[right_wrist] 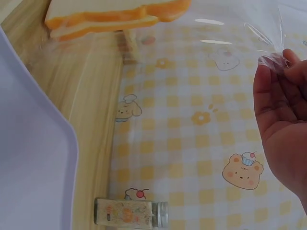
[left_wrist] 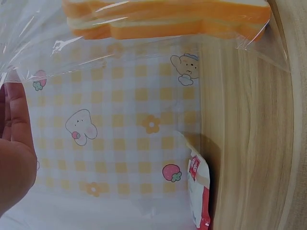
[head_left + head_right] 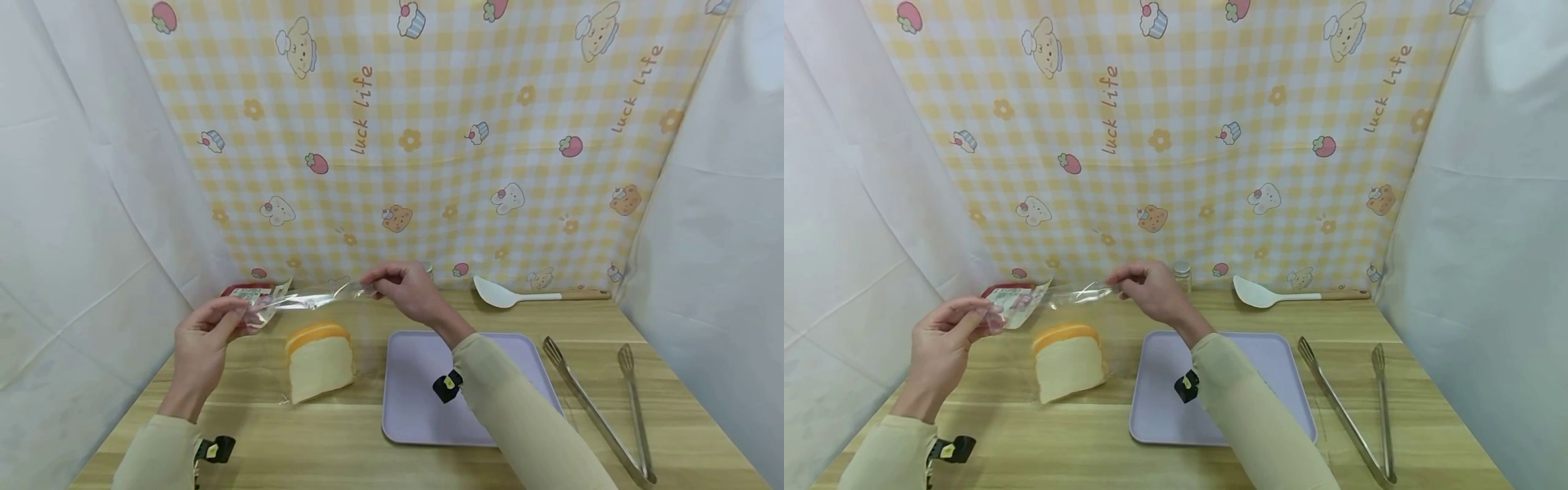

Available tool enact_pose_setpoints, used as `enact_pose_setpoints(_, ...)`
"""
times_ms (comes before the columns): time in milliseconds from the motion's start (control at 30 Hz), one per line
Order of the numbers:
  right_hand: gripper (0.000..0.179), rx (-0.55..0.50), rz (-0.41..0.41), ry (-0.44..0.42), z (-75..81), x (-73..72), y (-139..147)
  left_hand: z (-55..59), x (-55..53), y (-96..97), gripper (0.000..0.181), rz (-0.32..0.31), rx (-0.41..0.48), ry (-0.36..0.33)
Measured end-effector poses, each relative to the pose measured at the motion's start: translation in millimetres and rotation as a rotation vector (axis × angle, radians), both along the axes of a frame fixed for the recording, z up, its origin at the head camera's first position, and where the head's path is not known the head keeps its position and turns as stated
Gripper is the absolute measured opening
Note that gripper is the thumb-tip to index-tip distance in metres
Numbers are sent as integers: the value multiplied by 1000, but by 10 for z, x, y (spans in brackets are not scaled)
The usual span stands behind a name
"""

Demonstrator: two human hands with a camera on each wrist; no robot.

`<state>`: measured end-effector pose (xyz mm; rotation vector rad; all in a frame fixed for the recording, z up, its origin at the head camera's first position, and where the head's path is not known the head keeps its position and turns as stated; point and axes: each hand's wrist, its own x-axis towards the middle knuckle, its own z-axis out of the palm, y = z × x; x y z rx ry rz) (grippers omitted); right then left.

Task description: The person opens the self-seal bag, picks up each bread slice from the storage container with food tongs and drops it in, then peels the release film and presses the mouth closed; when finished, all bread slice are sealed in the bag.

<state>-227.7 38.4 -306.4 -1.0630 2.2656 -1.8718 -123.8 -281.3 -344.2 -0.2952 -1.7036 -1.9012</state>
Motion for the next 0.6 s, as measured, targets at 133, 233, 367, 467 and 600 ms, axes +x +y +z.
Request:
enact_pose_setpoints(133,18,40,-35,-46,13,25,6,-8,-7,-8,13,-14,1,17)
enact_pose_setpoints(233,14,46,-63,-68,10,27,-17,-5,1,-16,13,-27,-6,24)
enact_pose_setpoints(367,14,41,-89,-56,5,20,-50,3,18,-18,14,-40,-24,27)
enact_pose_setpoints(467,22,25,-92,-43,9,18,-66,8,23,-22,14,-41,-34,26)
enact_pose_setpoints(600,34,-5,-71,-39,14,11,-77,23,21,-36,16,-28,-55,12)
